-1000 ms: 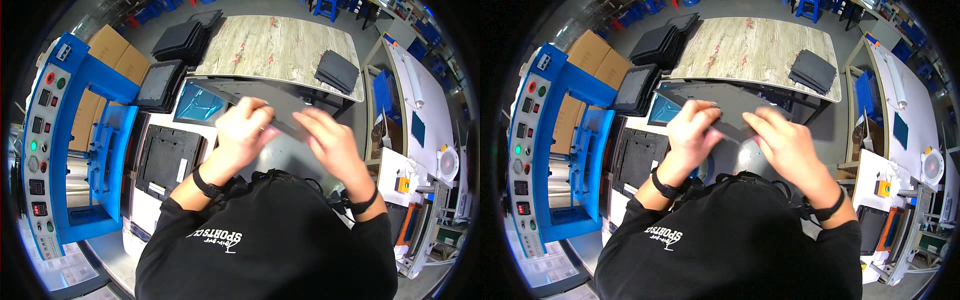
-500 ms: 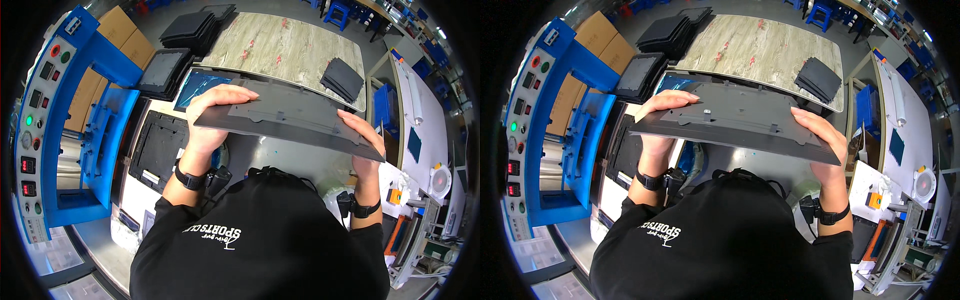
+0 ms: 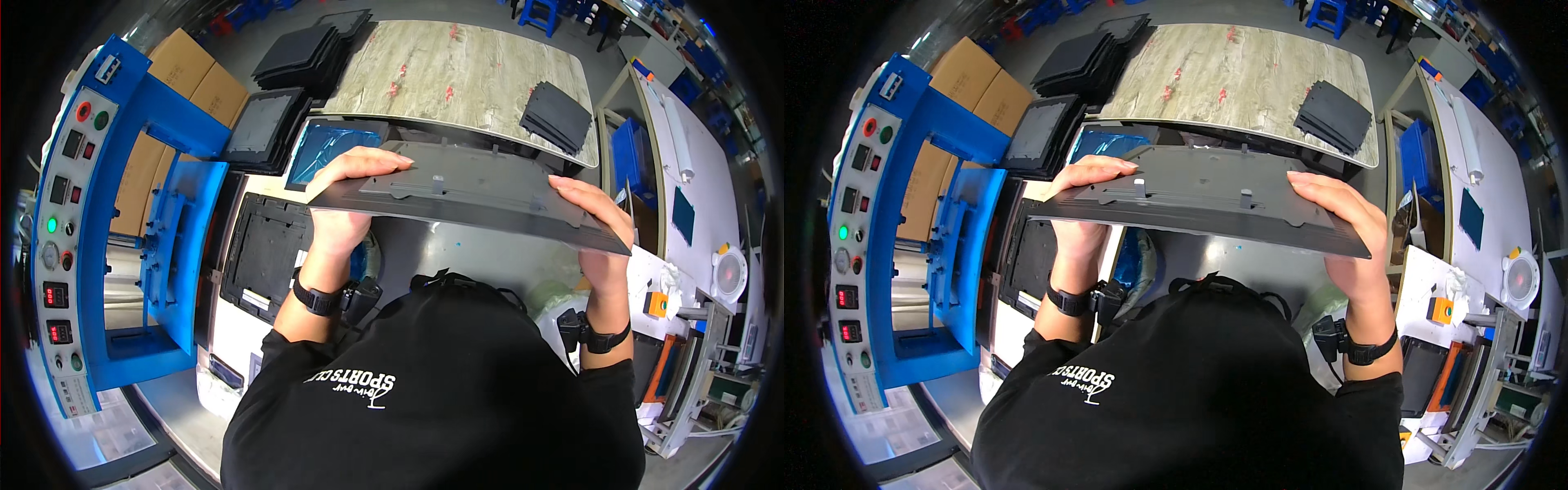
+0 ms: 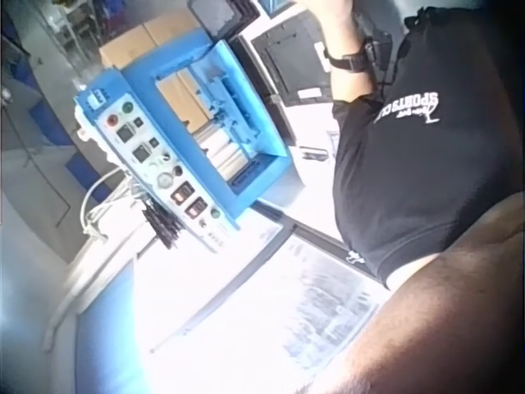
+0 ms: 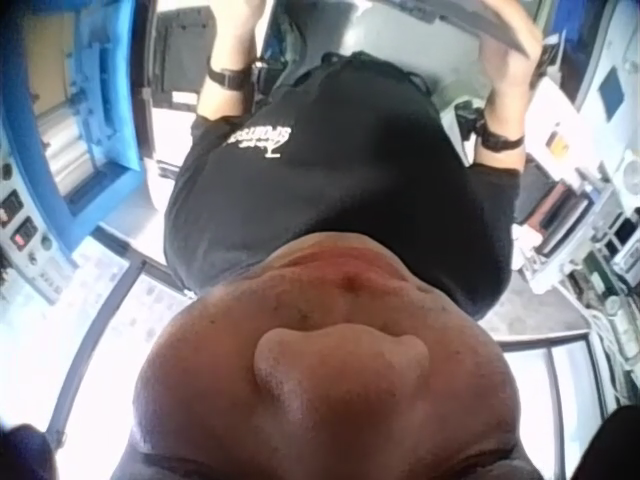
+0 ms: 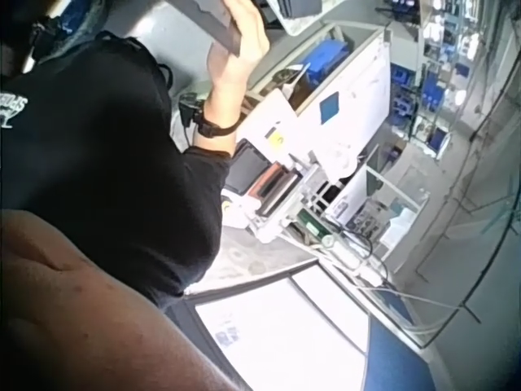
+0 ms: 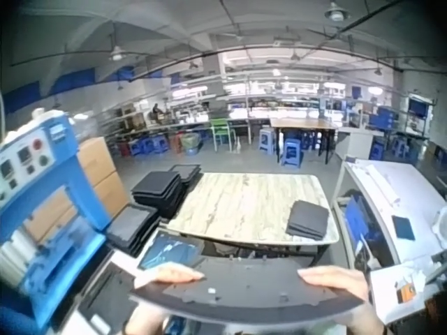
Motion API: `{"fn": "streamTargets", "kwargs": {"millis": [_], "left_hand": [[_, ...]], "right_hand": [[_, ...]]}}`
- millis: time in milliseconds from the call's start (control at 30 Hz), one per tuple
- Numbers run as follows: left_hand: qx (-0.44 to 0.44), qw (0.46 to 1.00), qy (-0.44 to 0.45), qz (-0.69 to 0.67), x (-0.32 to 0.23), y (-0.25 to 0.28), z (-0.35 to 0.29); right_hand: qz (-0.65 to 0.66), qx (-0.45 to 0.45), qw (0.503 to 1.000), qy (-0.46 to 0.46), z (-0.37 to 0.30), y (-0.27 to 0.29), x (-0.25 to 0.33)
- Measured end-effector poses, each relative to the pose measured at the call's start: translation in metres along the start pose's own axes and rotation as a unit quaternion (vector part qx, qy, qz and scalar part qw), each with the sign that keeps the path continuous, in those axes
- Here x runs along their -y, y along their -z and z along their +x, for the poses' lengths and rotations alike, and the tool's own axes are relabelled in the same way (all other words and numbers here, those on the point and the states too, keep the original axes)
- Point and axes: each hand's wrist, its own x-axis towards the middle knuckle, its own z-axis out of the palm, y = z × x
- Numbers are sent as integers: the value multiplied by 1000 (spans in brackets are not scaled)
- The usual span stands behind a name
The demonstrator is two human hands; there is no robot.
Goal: Assemble and press electronic components using a heat press machine.
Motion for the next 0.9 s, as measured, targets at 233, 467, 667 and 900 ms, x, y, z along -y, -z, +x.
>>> {"fn": "streamTargets", "kwargs": {"millis": [233,467,667,900], "left_hand": [[6,978,-16,208,-8,-3,0],[194,865,-109,449,-28,-51,8],[-52,924,-110,362,-13,-19,0],[60,989,18,136,-16,6,6]], "right_hand": [[7,34,977,-212,-2,13,3],[-205,147,967,-43,13,-39,25],[-96,25,993,-66,-4,-15,0],[-25,-14,999,-16,-14,8,-7]]}}
